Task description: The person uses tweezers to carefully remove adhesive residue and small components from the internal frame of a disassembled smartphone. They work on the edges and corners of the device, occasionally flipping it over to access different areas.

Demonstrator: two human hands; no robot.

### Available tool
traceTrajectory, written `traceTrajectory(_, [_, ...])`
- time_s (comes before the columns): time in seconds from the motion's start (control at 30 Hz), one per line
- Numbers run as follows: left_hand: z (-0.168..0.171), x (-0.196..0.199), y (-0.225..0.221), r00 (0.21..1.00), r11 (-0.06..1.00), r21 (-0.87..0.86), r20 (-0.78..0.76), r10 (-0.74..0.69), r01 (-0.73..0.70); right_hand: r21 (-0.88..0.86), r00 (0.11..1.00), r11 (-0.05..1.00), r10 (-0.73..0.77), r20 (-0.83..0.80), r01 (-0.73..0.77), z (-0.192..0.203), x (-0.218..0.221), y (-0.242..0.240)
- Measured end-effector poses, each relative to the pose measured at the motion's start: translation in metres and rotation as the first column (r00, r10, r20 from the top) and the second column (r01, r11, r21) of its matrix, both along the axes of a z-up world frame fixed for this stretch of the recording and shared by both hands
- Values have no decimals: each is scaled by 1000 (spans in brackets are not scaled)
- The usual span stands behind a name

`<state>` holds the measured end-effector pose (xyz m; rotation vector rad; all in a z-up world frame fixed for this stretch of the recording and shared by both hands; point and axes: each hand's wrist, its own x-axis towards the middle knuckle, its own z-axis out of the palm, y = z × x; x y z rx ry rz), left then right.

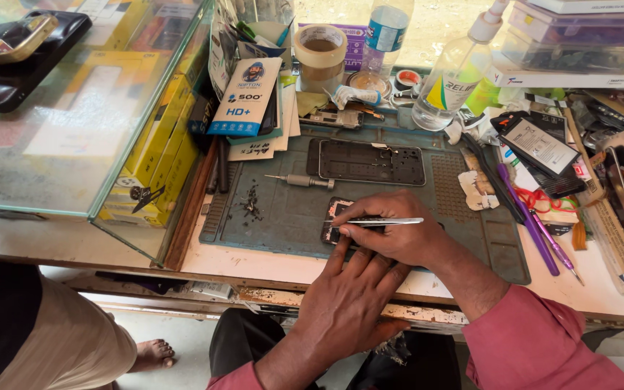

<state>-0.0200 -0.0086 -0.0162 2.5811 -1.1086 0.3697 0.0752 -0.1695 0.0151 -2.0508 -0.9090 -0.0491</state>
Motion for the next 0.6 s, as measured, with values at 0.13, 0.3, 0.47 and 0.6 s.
traceTrajectory(0.13, [0, 0, -1, 999, 1000, -15, 46, 5, -4, -23, 1000, 1000, 3, 8, -3, 1, 2, 0])
traceTrajectory(0.3, [-1, -1, -1, 1000, 1000, -2, 20, 2, -2, -47, 996, 998, 53, 75, -49, 3, 1, -2])
traceTrajectory(0.47, [-4, -1, -1, 999, 1000, -11, 35, 6, -5, -94, 991, 990, 116, 74, -109, 5, 1, -1])
traceTrajectory(0.6, [-5, 0, -2, 1000, 1000, -23, 27, -1, 2, -71, 989, 988, 139, 48, -136, 6, 1, -3])
